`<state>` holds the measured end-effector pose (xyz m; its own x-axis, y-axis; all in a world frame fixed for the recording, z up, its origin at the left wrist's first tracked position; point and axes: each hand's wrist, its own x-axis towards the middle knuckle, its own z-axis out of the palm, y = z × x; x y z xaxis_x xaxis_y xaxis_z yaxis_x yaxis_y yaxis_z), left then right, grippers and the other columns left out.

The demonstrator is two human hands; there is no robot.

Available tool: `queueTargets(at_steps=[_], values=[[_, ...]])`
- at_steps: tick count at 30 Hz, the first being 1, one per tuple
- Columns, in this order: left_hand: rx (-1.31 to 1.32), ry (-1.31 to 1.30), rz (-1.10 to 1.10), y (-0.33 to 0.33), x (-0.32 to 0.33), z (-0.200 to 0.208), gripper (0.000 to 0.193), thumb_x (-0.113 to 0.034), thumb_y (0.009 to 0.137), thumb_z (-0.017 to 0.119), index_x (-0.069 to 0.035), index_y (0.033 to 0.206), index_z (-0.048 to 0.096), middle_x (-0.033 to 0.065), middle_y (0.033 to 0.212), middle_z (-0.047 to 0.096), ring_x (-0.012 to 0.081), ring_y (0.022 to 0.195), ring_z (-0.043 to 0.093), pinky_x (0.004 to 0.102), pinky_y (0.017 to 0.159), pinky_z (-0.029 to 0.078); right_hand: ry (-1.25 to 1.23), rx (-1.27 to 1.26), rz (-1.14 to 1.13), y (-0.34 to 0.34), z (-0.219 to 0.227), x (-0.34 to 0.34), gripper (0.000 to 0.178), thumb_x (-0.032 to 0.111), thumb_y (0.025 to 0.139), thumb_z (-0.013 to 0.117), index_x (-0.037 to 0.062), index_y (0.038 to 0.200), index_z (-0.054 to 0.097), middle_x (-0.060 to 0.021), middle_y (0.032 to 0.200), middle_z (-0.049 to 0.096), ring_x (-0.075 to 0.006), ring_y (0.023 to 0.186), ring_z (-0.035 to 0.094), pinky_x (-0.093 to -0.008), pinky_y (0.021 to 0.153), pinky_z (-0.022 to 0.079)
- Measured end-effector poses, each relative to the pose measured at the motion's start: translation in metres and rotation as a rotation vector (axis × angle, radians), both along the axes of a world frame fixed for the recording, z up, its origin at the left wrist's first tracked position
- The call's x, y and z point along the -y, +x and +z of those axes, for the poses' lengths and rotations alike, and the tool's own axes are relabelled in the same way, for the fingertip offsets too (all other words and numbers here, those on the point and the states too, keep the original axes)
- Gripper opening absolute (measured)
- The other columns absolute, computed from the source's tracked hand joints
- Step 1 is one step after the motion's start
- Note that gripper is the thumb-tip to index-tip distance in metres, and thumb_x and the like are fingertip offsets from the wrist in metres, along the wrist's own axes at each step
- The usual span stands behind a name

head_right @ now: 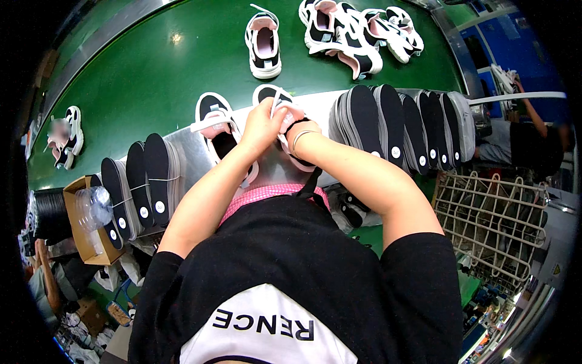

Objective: The person assembles shoes by inserting insoles into shoe uppers, retrieving components from storage racks, and organizing finished components on a conveyor belt.

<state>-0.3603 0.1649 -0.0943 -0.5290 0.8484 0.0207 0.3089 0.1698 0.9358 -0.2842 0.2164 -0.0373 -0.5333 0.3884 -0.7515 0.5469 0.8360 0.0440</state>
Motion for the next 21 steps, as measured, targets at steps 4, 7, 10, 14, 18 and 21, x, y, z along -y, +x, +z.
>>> queueTargets(at_steps=[4,7,10,14,18,21], values=[[-0.023,0.052,-0.018,0.001,-0.003,0.0,0.022,-0.021,0.073,0.053,0.0,0.078,0.049,0.0234,0.07,0.054,0.0401,0.07,0.052,0.0433,0.062,0.04,0.042,-0.052,0.04,0.009,-0.001,-0.004,0.027,0.021,0.074,0.049,0.0089,0.096,0.058,-0.013,0.096,0.058,-0.0247,0.089,0.057,-0.0322,0.074,0.045],[-0.089,0.005,-0.012,0.002,-0.003,0.004,0.021,-0.02,0.073,0.053,0.0,0.079,0.049,0.0237,0.069,0.054,0.0403,0.07,0.052,0.0441,0.063,0.04,0.014,-0.144,0.196,0.02,-0.003,-0.011,0.027,0.024,0.076,0.046,0.0064,0.092,0.058,-0.0141,0.092,0.059,-0.0259,0.084,0.058,-0.0338,0.071,0.045],[-0.088,-0.012,-0.007,0.004,0.0,0.005,0.02,-0.019,0.074,0.053,0.0,0.079,0.048,0.0234,0.068,0.055,0.0406,0.069,0.053,0.0454,0.062,0.04,-0.219,-0.064,0.02,0.035,0.01,-0.006,0.027,0.023,0.074,0.047,0.0017,0.086,0.058,-0.015,0.082,0.061,-0.0263,0.081,0.058,-0.0399,0.074,0.041],[-0.112,-0.022,-0.012,0.005,-0.001,0.005,0.02,-0.019,0.075,0.052,0.0,0.079,0.048,0.0232,0.069,0.055,0.0402,0.069,0.053,0.0453,0.062,0.041,-0.137,-0.091,0.072,0.06,-0.007,0.001,0.023,0.015,0.067,0.048,0.0032,0.085,0.058,-0.0163,0.081,0.061,-0.0271,0.083,0.058,-0.052,0.089,0.02],[-0.122,-0.049,-0.018,0.003,-0.001,0.007,0.02,-0.019,0.075,0.052,0.0,0.079,0.049,0.0226,0.07,0.056,0.0396,0.069,0.054,0.0449,0.062,0.041,-0.121,-0.089,0.114,0.059,-0.009,0.0,0.025,0.012,0.065,0.048,0.0029,0.087,0.055,-0.016,0.082,0.061,-0.0272,0.084,0.058,-0.0499,0.091,0.021],[-0.093,-0.025,-0.026,0.003,0.001,0.006,0.022,-0.02,0.075,0.052,0.001,0.079,0.048,0.0237,0.071,0.055,0.0396,0.07,0.054,0.0447,0.062,0.041,-0.124,-0.124,0.076,0.059,-0.007,0.003,0.024,0.014,0.065,0.049,0.0039,0.086,0.055,-0.015,0.081,0.061,-0.027,0.083,0.058,-0.048,0.089,0.024]])
